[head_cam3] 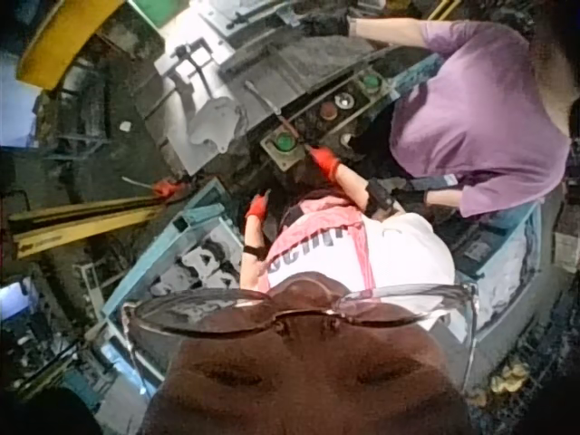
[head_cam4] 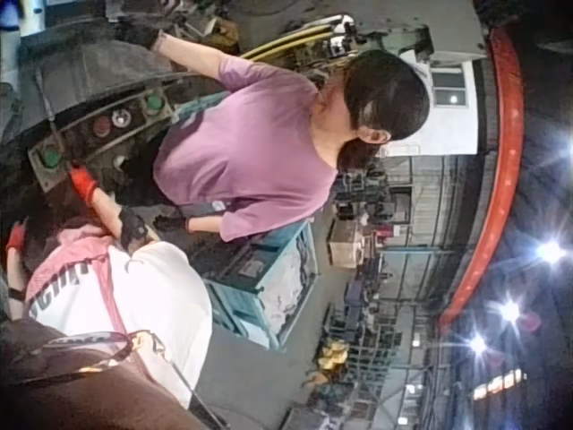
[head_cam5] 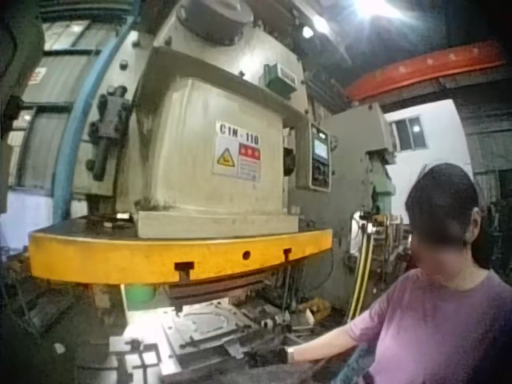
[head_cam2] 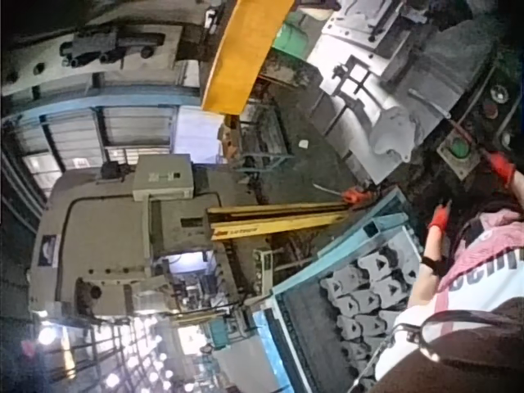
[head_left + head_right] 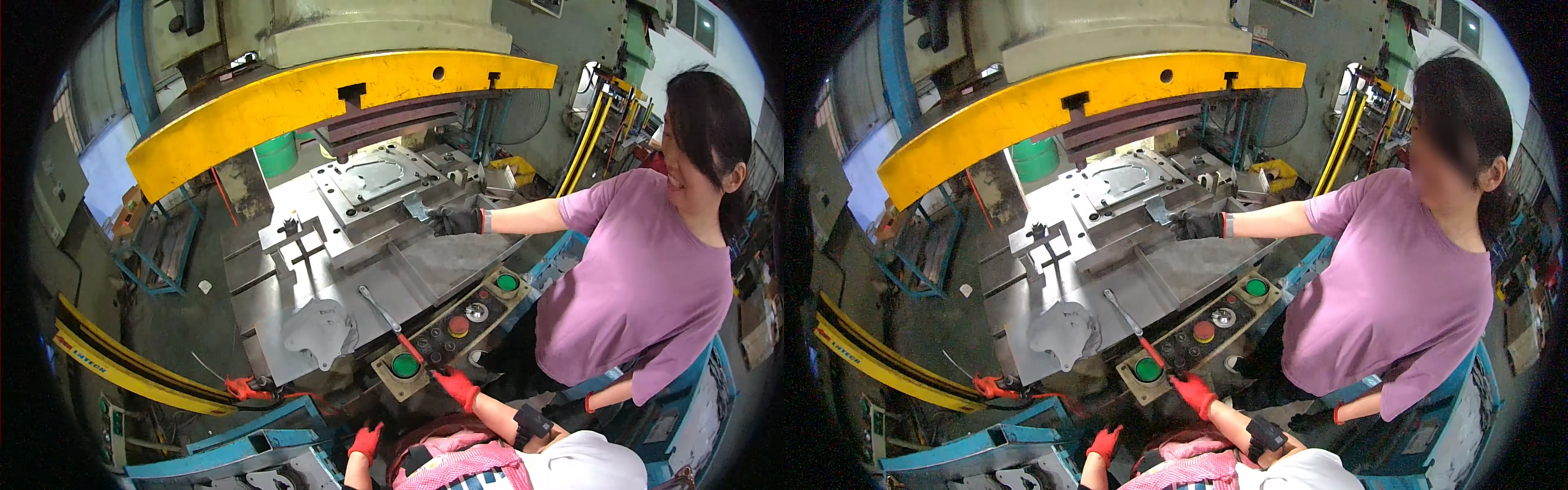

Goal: Operating a stamping press to form metal parts and organizing the results into bins.

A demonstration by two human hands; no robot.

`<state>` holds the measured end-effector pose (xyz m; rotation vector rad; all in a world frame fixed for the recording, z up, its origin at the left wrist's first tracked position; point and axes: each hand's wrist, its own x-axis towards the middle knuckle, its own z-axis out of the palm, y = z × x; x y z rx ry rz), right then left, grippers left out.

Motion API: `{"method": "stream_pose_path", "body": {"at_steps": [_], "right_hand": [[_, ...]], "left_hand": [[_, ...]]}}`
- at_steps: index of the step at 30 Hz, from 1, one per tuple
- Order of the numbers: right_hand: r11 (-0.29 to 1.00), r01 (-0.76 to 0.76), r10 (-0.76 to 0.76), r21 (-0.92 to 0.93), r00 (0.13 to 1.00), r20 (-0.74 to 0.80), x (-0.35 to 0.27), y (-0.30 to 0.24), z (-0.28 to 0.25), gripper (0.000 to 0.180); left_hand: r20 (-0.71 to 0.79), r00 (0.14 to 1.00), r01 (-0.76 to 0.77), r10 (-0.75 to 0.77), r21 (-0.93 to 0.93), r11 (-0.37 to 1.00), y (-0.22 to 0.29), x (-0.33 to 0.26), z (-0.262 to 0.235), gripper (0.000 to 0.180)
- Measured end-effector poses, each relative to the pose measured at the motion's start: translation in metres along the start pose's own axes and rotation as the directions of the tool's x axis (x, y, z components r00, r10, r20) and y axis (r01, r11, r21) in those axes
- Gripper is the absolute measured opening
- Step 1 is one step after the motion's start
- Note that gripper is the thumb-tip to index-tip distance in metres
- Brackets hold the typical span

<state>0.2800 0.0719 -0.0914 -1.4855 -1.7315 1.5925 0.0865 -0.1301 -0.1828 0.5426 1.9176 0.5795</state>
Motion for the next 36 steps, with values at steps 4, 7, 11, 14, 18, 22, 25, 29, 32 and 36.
{"method": "stream_pose_path", "body": {"at_steps": [4, 7, 11, 14, 18, 22, 25, 29, 32, 36], "right_hand": [[0.999, 0.000, -0.007, -0.036, 0.982, -0.188, 0.002, 0.004, -0.020, 0.041], [1.000, 0.012, -0.011, 0.003, 0.961, -0.277, 0.020, 0.038, -0.031, 0.037], [0.998, 0.015, 0.006, 0.053, 0.931, -0.365, 0.023, 0.045, -0.053, 0.042], [0.997, 0.047, -0.019, 0.060, 0.915, -0.403, 0.018, 0.012, -0.056, 0.039], [0.997, 0.050, -0.014, 0.066, 0.890, -0.457, 0.037, 0.029, -0.060, 0.039], [0.996, 0.085, -0.074, 0.002, 0.881, -0.466, 0.054, 0.050, -0.059, 0.040], [0.996, 0.045, -0.071, -0.070, 0.905, -0.419, 0.048, 0.039, -0.049, 0.039], [0.996, 0.082, -0.088, -0.035, 0.963, -0.254, 0.045, 0.033, -0.035, 0.038], [0.994, 0.089, -0.101, -0.062, 0.972, -0.211, 0.036, 0.020, -0.027, 0.041], [0.995, 0.029, -0.046, -0.097, 0.983, -0.179, 0.034, 0.028, -0.027, 0.044]], "left_hand": [[-0.123, 0.992, 0.014, -0.016, -0.012, 1.000, 0.035, 0.009, 0.001, 0.079], [-0.134, 0.990, 0.034, -0.051, -0.123, 0.992, 0.046, 0.021, 0.008, 0.079], [-0.198, 0.978, 0.012, -0.071, -0.285, 0.958, 0.053, 0.050, 0.031, 0.080], [-0.274, 0.961, -0.049, -0.048, -0.337, 0.940, 0.026, 0.100, 0.055, 0.082], [-0.231, 0.938, -0.296, 0.259, -0.141, 0.945, 0.020, 0.121, 0.065, 0.086], [-0.186, 0.969, -0.192, 0.161, -0.165, 0.967, 0.061, 0.106, 0.064, 0.089], [-0.155, 0.983, -0.121, 0.095, -0.174, 0.977, 0.071, 0.103, 0.060, 0.092], [-0.093, 0.992, 0.060, -0.089, -0.279, 0.958, 0.061, 0.121, 0.061, 0.092], [-0.172, 0.985, -0.058, -0.002, -0.342, 0.938, 0.044, 0.131, 0.073, 0.090], [-0.233, 0.972, -0.070, -0.010, -0.334, 0.940, 0.061, 0.116, 0.079, 0.085]]}}
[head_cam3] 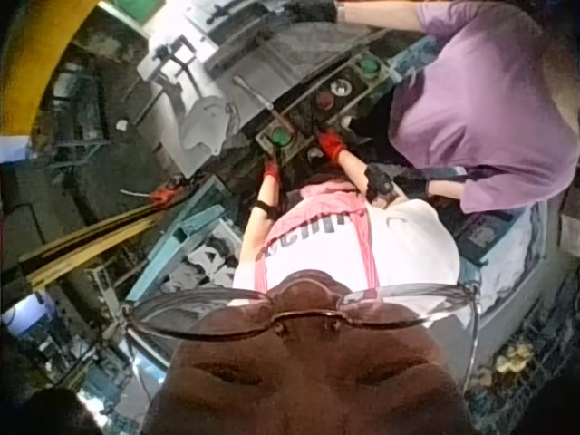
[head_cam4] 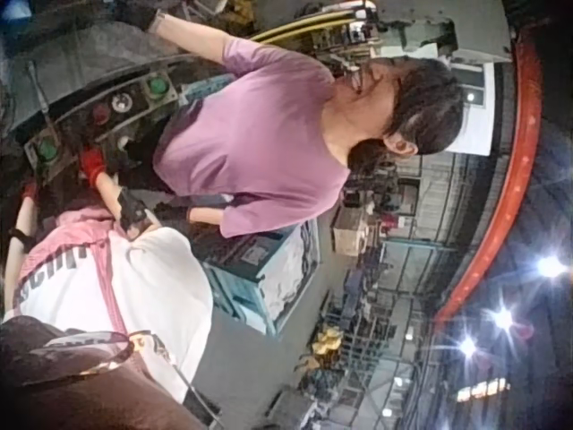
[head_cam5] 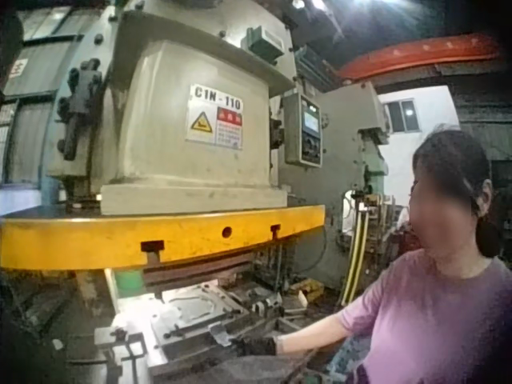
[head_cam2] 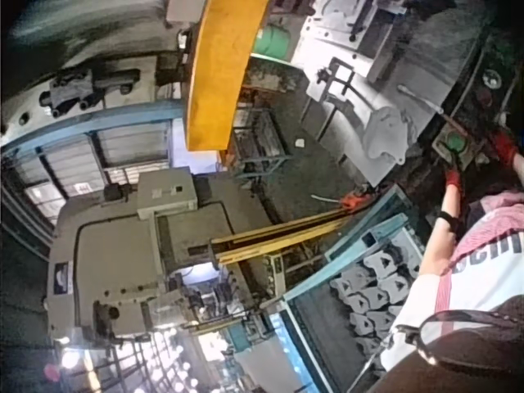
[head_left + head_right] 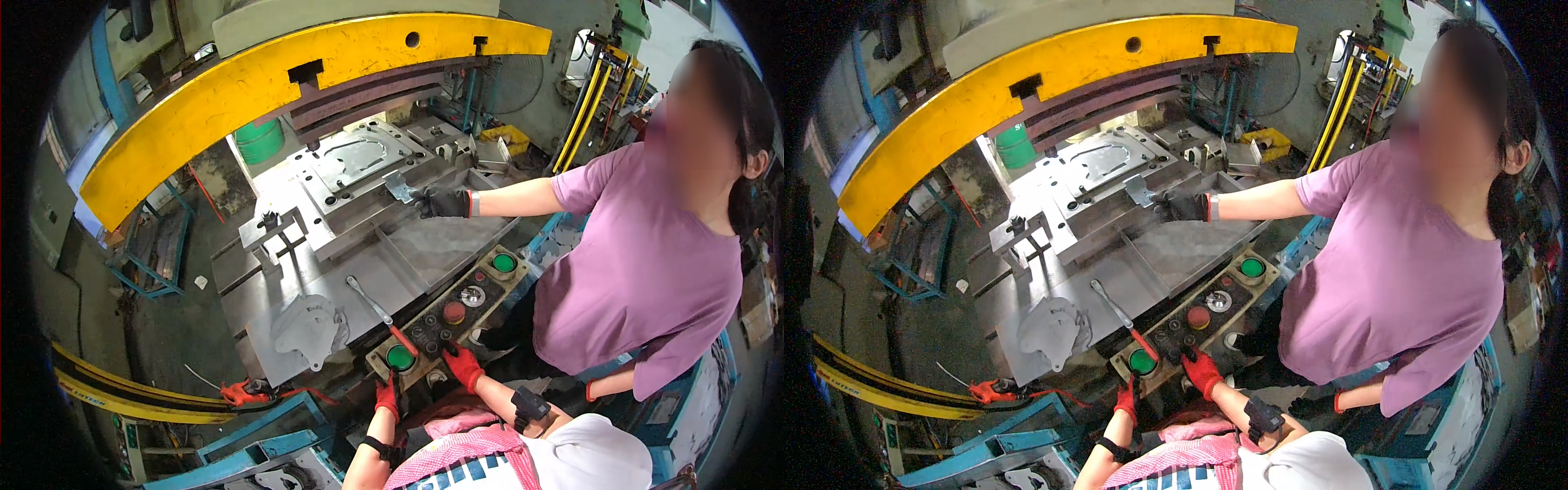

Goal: Operating a stamping press to form metal parts and organizing the results into bins.

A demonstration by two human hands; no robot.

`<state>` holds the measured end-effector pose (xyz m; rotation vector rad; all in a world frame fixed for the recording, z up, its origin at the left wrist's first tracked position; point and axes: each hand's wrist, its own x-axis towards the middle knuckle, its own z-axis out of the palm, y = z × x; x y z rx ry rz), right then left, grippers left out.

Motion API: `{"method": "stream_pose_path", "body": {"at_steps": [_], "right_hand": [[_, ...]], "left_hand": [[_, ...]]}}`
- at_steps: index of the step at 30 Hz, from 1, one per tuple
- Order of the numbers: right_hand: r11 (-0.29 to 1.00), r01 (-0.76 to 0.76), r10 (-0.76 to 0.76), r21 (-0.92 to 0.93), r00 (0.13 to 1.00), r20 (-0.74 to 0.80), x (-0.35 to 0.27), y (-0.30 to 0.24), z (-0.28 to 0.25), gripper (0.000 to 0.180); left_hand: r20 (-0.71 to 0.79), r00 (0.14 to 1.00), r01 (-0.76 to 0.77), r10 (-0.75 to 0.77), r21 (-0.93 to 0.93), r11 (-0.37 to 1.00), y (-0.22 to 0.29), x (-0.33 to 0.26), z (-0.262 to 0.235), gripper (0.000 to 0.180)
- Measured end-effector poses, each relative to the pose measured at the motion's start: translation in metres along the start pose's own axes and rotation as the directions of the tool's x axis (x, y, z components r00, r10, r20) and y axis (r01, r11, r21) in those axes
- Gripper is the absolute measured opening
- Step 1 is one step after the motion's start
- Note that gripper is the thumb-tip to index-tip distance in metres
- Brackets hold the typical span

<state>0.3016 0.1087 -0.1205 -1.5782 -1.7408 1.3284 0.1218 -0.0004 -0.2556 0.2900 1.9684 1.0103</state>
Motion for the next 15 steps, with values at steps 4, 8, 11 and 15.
{"method": "stream_pose_path", "body": {"at_steps": [4, 8, 11, 15], "right_hand": [[0.998, 0.035, -0.036, -0.044, 0.999, -0.035, -0.005, 0.001, 0.005, 0.045], [0.997, 0.050, -0.053, -0.060, 0.997, -0.052, -0.003, 0.015, 0.007, 0.045], [0.997, 0.058, -0.058, -0.059, 0.998, -0.006, -0.009, 0.003, 0.007, 0.043], [0.999, 0.018, -0.019, -0.043, 1.000, -0.021, -0.007, 0.009, 0.001, 0.042]], "left_hand": [[0.155, 0.982, -0.101, 0.109, -0.057, 0.993, -0.004, 0.003, -0.013, 0.084], [0.083, 0.987, -0.149, 0.141, 0.094, 0.984, 0.008, -0.012, -0.012, 0.082], [0.061, 0.991, -0.124, 0.121, 0.056, 0.991, 0.001, -0.009, -0.014, 0.083], [0.153, 0.979, -0.173, 0.133, 0.285, 0.943, 0.045, -0.043, -0.020, 0.086]]}}
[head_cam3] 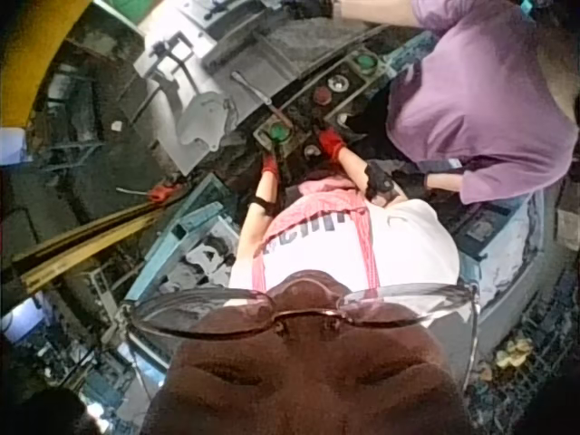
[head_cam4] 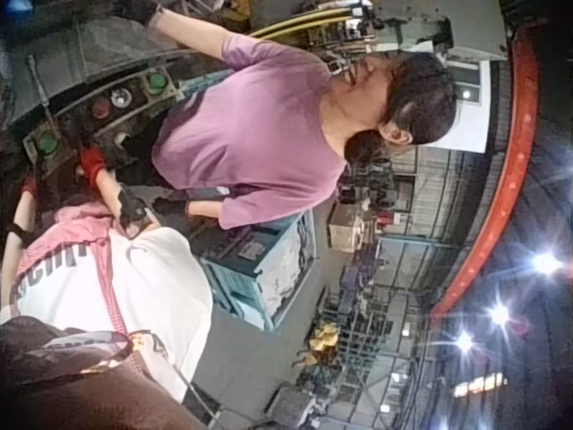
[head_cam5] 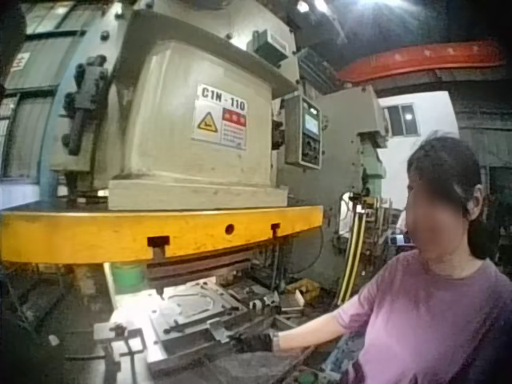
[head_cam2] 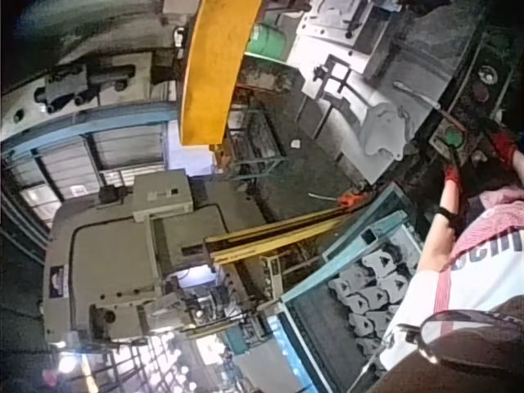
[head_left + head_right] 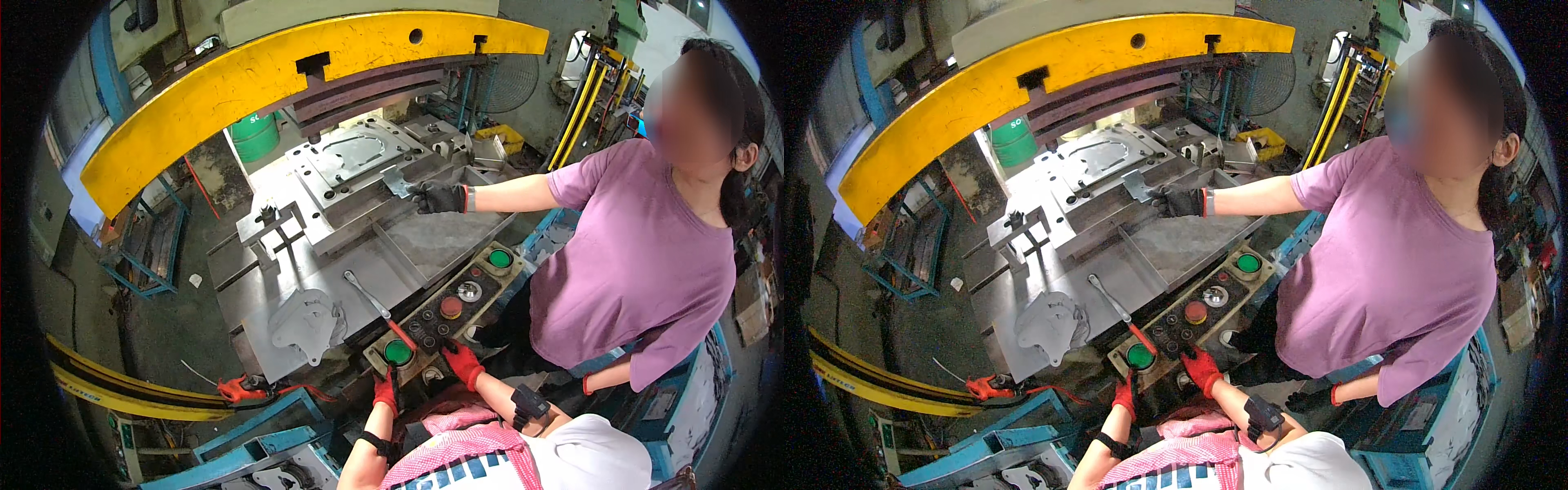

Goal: Operating a stamping press to form metal parts and organizing the results into bins.

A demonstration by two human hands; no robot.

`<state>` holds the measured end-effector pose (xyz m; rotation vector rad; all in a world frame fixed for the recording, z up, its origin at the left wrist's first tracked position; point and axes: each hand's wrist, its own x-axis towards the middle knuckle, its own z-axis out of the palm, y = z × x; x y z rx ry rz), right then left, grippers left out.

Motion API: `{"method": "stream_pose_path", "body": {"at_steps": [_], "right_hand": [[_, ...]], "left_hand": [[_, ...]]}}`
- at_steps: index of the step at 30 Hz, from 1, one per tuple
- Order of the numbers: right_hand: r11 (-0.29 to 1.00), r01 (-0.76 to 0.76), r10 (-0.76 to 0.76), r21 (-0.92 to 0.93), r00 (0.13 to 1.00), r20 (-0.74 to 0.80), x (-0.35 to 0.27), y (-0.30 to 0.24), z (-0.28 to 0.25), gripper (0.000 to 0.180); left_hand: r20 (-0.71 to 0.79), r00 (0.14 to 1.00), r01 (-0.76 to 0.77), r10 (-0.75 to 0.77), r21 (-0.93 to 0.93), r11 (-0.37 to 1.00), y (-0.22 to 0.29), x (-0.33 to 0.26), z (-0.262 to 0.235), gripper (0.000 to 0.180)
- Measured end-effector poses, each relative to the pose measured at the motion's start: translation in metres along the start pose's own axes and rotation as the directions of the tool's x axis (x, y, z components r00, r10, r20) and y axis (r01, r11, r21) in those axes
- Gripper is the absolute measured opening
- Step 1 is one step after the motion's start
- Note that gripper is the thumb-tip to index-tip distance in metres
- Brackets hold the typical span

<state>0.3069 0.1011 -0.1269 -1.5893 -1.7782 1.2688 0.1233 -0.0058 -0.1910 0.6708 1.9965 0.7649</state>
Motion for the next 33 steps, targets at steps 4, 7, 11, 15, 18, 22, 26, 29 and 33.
{"method": "stream_pose_path", "body": {"at_steps": [4, 7, 11, 15, 18, 22, 26, 29, 33], "right_hand": [[1.000, 0.020, -0.020, -0.011, 1.000, 0.016, 0.002, 0.004, 0.005, 0.042], [0.999, 0.008, -0.008, -0.049, 1.000, -0.007, 0.002, 0.005, 0.007, 0.043], [1.000, 0.013, -0.013, 0.000, 1.000, -0.006, 0.000, 0.000, 0.001, 0.042], [1.000, 0.013, -0.013, -0.019, 1.000, -0.015, 0.000, -0.015, 0.008, 0.041], [0.988, 0.124, -0.120, 0.096, 0.991, -0.055, 0.004, -0.024, 0.004, 0.048], [0.982, 0.187, -0.187, -0.010, 0.976, -0.115, 0.030, -0.114, -0.028, 0.050], [0.947, 0.294, -0.280, 0.129, 0.953, -0.117, 0.087, -0.173, -0.019, 0.053], [0.942, 0.327, -0.303, 0.072, 0.924, -0.235, 0.133, -0.156, -0.064, 0.056], [0.877, 0.234, -0.233, 0.419, 0.971, -0.055, 0.143, -0.157, -0.021, 0.052]], "left_hand": [[0.008, 0.986, 0.169, -0.169, -0.105, 0.980, -0.030, 0.028, 0.008, 0.091], [-0.004, 0.982, 0.181, -0.189, -0.256, 0.950, -0.037, 0.032, 0.013, 0.090], [-0.027, 0.981, 0.176, -0.194, -0.311, 0.934, -0.017, 0.023, 0.016, 0.088], [-0.115, 0.993, -0.034, 0.011, -0.195, 0.980, -0.048, 0.031, 0.015, 0.083], [-0.104, 0.993, 0.033, -0.063, -0.268, 0.963, -0.048, 0.037, 0.025, 0.083], [-0.080, 0.986, 0.115, -0.149, -0.329, 0.937, -0.073, 0.046, 0.035, 0.082], [-0.151, 0.988, -0.013, -0.026, -0.249, 0.968, -0.109, 0.061, 0.038, 0.080], [0.187, 0.975, 0.210, -0.118, -0.616, 0.759, 0.019, 0.006, 0.024, 0.082], [0.010, 0.979, 0.165, -0.203, -0.621, 0.766, -0.051, 0.033, 0.022, 0.082]]}}
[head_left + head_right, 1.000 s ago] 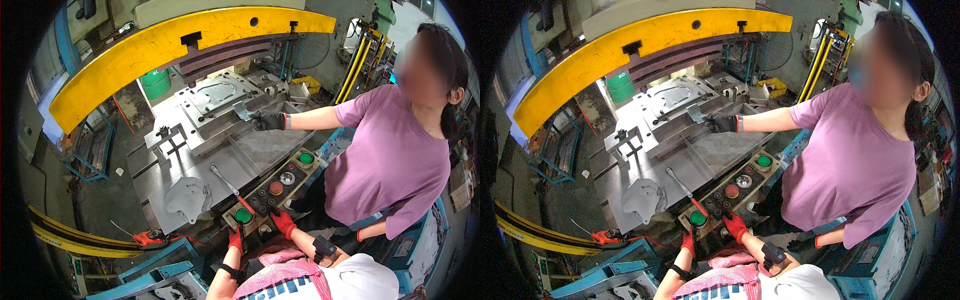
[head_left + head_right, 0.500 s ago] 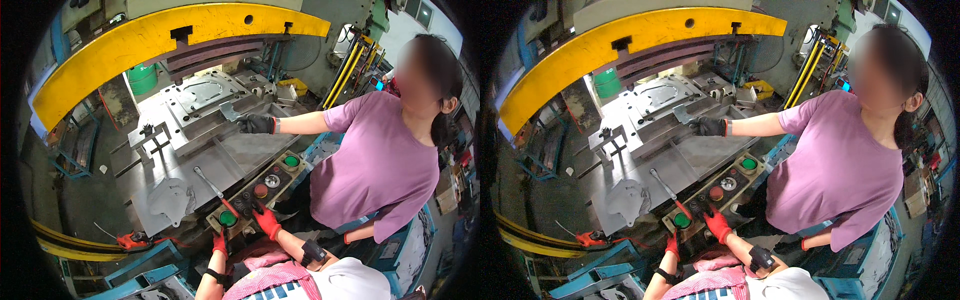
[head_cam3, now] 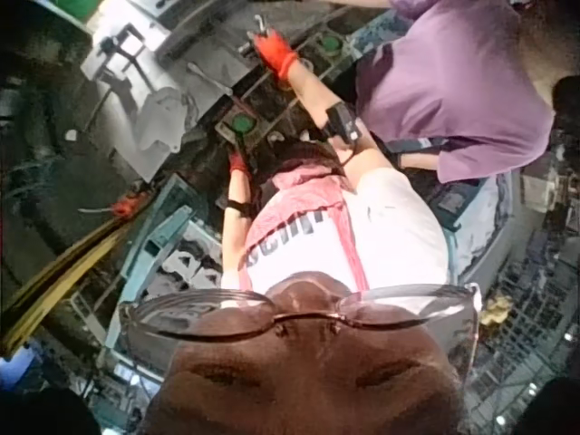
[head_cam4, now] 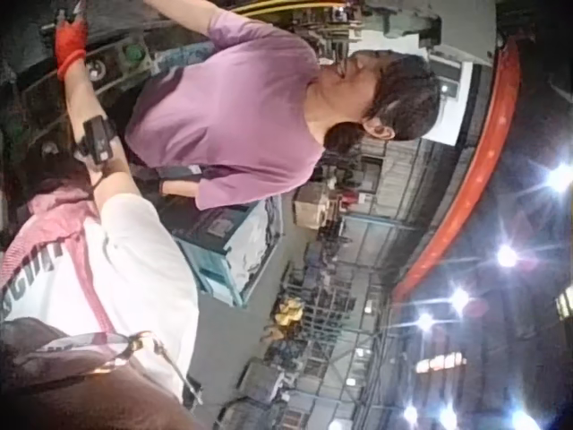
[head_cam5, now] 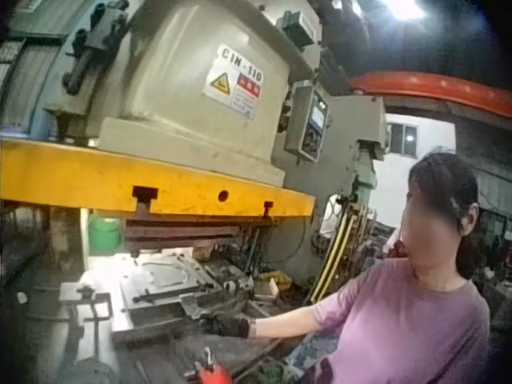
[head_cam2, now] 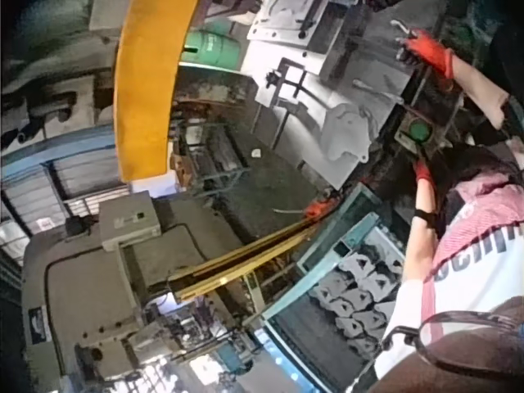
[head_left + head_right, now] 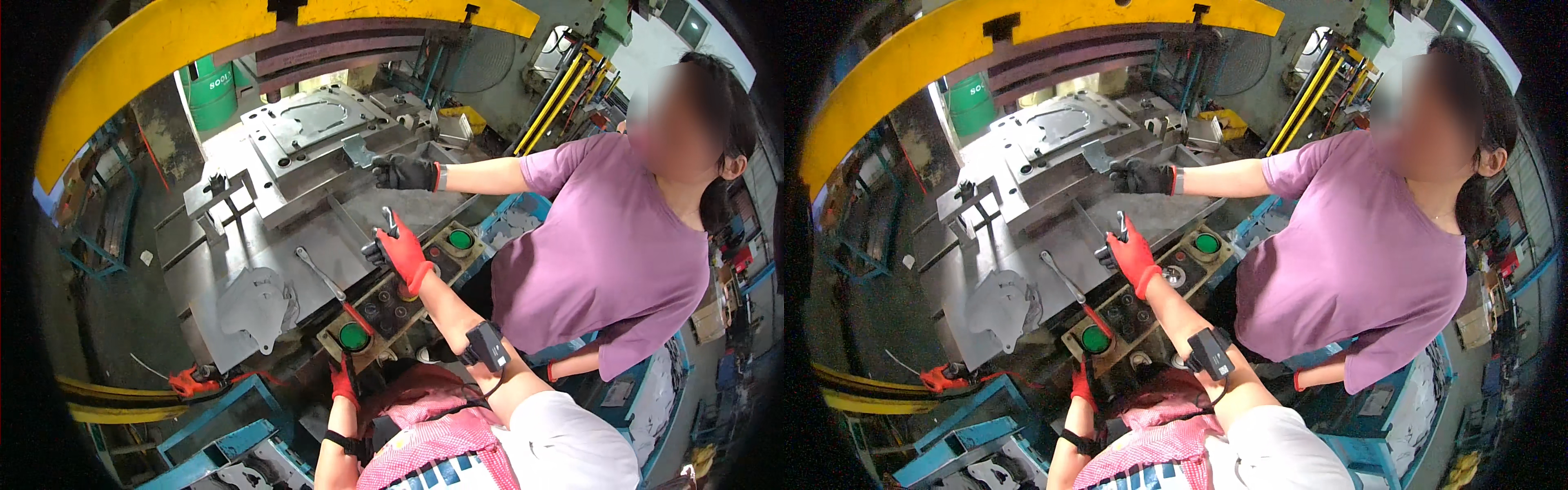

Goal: Operating a stamping press to form metal parts and organizing the results into bins.

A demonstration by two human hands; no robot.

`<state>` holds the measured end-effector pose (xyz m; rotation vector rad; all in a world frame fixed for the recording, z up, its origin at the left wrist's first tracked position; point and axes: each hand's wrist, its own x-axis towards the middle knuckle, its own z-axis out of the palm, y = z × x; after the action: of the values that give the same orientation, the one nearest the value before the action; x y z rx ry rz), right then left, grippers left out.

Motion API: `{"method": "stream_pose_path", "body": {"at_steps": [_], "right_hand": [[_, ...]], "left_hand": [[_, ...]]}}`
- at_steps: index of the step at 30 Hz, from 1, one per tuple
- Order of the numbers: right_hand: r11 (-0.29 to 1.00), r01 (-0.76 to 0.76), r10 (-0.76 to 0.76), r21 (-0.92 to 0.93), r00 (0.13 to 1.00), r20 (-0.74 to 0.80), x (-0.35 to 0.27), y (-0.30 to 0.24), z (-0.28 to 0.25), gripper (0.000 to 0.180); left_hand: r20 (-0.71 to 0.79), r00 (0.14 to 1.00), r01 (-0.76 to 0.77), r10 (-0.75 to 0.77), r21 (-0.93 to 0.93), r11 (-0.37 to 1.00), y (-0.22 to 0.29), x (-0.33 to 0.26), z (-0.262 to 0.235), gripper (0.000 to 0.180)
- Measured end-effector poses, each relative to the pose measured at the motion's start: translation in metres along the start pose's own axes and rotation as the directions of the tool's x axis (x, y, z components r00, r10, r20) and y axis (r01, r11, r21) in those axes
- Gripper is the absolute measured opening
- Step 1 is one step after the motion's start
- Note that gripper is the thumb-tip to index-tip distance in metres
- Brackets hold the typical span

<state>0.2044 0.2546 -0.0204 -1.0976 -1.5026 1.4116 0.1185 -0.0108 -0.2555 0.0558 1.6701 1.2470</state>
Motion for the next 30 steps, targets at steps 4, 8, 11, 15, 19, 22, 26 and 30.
{"method": "stream_pose_path", "body": {"at_steps": [4, 8, 11, 15, 19, 22, 26, 30], "right_hand": [[0.964, 0.094, -0.100, -0.247, 0.995, -0.009, -0.046, 0.059, -0.031, 0.040], [0.900, 0.002, 0.041, -0.436, 0.995, 0.089, -0.124, 0.074, -0.011, 0.045], [0.821, -0.111, 0.222, -0.559, 0.966, 0.133, -0.156, 0.101, -0.033, 0.047], [0.763, -0.106, 0.328, -0.638, 0.914, 0.241, -0.185, 0.109, -0.030, 0.040], [0.838, -0.040, 0.180, -0.544, 0.961, 0.208, -0.183, 0.130, -0.027, 0.039], [0.751, -0.121, 0.312, -0.649, 0.932, 0.187, -0.182, 0.142, -0.023, 0.040], [0.807, -0.057, 0.244, -0.587, 0.939, 0.244, -0.182, 0.153, -0.031, 0.048], [0.793, -0.062, 0.288, -0.606, 0.915, 0.283, -0.184, 0.141, -0.015, 0.049]], "left_hand": [[0.145, 0.987, -0.065, 0.071, -0.051, 0.997, 0.038, -0.027, 0.028, 0.090], [-0.089, 0.987, -0.113, 0.134, 0.208, 0.971, -0.034, 0.035, -0.007, 0.092], [-0.155, 0.976, -0.108, 0.152, 0.266, 0.958, -0.026, 0.049, 0.018, 0.086], [-0.052, 0.965, -0.248, 0.259, 0.149, 0.957, -0.047, 0.059, -0.001, 0.072], [-0.073, 0.994, -0.073, 0.079, 0.084, 0.994, -0.034, 0.058, 0.001, 0.074], [-0.105, 0.958, -0.257, 0.267, 0.096, 0.961, -0.027, 0.050, 0.007, 0.078], [0.084, 0.994, 0.068, -0.073, 0.060, 0.996, 0.037, -0.003, 0.019, 0.079], [0.259, 0.965, -0.012, 0.052, -0.155, 0.988, -0.049, 0.094, -0.024, 0.058]]}}
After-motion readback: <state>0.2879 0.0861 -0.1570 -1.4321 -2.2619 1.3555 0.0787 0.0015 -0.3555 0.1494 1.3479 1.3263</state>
